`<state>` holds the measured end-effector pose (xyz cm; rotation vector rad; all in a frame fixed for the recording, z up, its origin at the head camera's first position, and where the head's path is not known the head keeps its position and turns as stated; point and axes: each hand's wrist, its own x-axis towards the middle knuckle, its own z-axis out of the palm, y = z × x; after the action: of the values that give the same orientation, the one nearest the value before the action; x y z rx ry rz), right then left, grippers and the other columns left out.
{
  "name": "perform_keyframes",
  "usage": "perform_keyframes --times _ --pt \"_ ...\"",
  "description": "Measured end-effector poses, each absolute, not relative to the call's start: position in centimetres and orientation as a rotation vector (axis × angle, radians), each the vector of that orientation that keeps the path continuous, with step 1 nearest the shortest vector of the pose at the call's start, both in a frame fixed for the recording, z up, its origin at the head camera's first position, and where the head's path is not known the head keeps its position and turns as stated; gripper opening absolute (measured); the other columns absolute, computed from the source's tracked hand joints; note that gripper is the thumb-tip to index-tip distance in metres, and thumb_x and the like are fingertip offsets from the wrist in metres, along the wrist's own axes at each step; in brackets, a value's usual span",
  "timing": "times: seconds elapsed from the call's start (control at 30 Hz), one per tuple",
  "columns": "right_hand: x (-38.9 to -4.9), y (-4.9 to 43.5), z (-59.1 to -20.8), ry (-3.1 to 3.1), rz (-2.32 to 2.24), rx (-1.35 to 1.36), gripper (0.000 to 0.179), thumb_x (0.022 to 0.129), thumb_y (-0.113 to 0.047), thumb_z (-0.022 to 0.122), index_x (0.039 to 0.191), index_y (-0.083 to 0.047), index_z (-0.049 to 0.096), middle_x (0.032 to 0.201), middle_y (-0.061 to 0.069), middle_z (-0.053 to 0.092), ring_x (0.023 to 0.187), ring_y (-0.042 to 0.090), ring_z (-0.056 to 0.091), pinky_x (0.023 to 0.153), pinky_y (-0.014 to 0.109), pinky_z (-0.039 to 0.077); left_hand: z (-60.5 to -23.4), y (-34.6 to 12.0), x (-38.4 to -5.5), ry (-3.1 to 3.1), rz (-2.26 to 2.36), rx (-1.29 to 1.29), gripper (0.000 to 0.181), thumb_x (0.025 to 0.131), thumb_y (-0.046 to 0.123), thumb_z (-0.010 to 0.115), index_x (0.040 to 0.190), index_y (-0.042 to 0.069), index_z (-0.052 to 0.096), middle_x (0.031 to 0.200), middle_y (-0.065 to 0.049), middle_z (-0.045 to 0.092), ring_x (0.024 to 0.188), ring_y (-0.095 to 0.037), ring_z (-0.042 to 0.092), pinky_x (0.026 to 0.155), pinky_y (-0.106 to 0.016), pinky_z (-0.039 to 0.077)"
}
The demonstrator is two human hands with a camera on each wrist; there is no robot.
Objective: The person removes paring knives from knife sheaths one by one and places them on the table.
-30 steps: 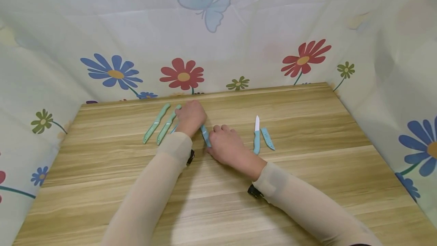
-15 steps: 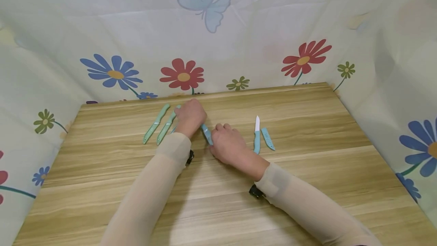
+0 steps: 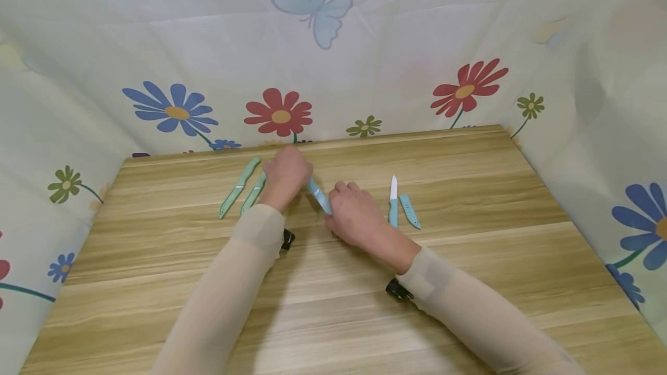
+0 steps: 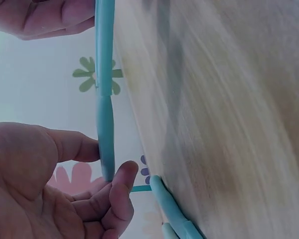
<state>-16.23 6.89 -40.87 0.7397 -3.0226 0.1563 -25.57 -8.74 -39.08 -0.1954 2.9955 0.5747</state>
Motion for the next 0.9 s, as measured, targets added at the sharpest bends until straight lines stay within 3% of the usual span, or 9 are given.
perform_keyframes --times 0.13,0.23,0.33,0.4,0.47,0.57,0.7,0.9 --pt "-16.2 7.2 -40.8 -2.999 0.148 0.74 0.03 0.095 -0.031 0.076 0.103 -0.002 0.07 0.098 0.005 0.06 0.086 0.021 0.055 0.067 0.034 0.054 -39.0 -9.1 -25.4 2.999 0.659 -0.217 0.027 0.1 0.027 0.063 0.081 0.008 0.064 0.089 -0.01 0.065 0.085 -0.03 0.06 0.091 -0.053 0.047" --pt "-16.2 7.5 -40.5 -2.988 0.143 0.737 0.03 0.096 -0.031 0.077 0.102 -0.003 0.069 0.1 0.006 0.06 0.086 0.021 0.056 0.066 0.033 0.054 -39.1 -9.5 -25.4 2.974 0.801 -0.216 0.028 0.1 0.026 0.063 0.078 0.008 0.061 0.077 -0.006 0.06 0.071 -0.025 0.057 0.074 -0.041 0.05" --pt "-16.2 7.9 -40.3 -2.966 0.15 0.739 0.03 0.096 -0.03 0.077 0.104 -0.002 0.069 0.102 0.006 0.062 0.088 0.022 0.057 0.068 0.034 0.055 -38.9 -10.0 -25.2 2.945 0.974 -0.207 0.034 0.099 0.022 0.063 0.069 0.01 0.054 0.062 -0.002 0.053 0.055 -0.019 0.05 0.053 -0.031 0.042" --pt "-16.3 8.2 -40.1 -2.948 0.155 0.741 0.03 0.096 -0.03 0.077 0.105 -0.002 0.07 0.104 0.007 0.063 0.088 0.022 0.058 0.069 0.034 0.056 -38.7 -10.2 -25.0 2.918 1.103 -0.204 0.038 0.098 0.018 0.063 0.064 0.01 0.049 0.056 -0.002 0.053 0.05 -0.019 0.052 0.048 -0.029 0.037" --pt "-16.4 8.6 -40.1 -2.93 0.171 0.742 0.03 0.096 -0.029 0.078 0.106 -0.002 0.07 0.104 0.007 0.064 0.088 0.022 0.058 0.069 0.034 0.056 -38.5 -10.3 -24.6 2.876 1.231 -0.211 0.036 0.099 0.018 0.064 0.068 0.009 0.049 0.061 -0.005 0.059 0.054 -0.022 0.063 0.049 -0.027 0.037" --pt "-16.5 9.1 -39.9 -2.911 0.192 0.736 0.026 0.096 -0.027 0.077 0.105 -0.003 0.07 0.103 0.007 0.063 0.087 0.022 0.058 0.067 0.033 0.056 -38.2 -10.6 -24.2 2.755 1.428 -0.233 0.023 0.102 0.02 0.066 0.092 0.001 0.056 0.085 -0.012 0.069 0.076 -0.028 0.077 0.058 -0.025 0.047" --pt "-16.6 9.7 -39.7 -2.904 0.224 0.721 0.022 0.096 -0.024 0.076 0.103 -0.004 0.07 0.099 0.005 0.061 0.084 0.021 0.058 0.064 0.033 0.055 -38.0 -10.9 -23.7 2.592 1.652 -0.258 0.04 0.103 0.02 0.07 0.127 -0.006 0.053 0.109 -0.02 0.07 0.092 -0.031 0.079 0.073 -0.026 0.06" --pt "-17.0 10.6 -39.6 -2.892 0.3 0.693 0.019 0.094 -0.019 0.075 0.106 -0.005 0.071 0.099 0.004 0.062 0.086 0.022 0.06 0.066 0.034 0.055 -38.1 -11.2 -23.3 2.403 1.911 -0.267 0.044 0.102 0.017 0.073 0.131 -0.007 0.05 0.113 -0.023 0.069 0.084 -0.025 0.079 0.076 -0.031 0.063"
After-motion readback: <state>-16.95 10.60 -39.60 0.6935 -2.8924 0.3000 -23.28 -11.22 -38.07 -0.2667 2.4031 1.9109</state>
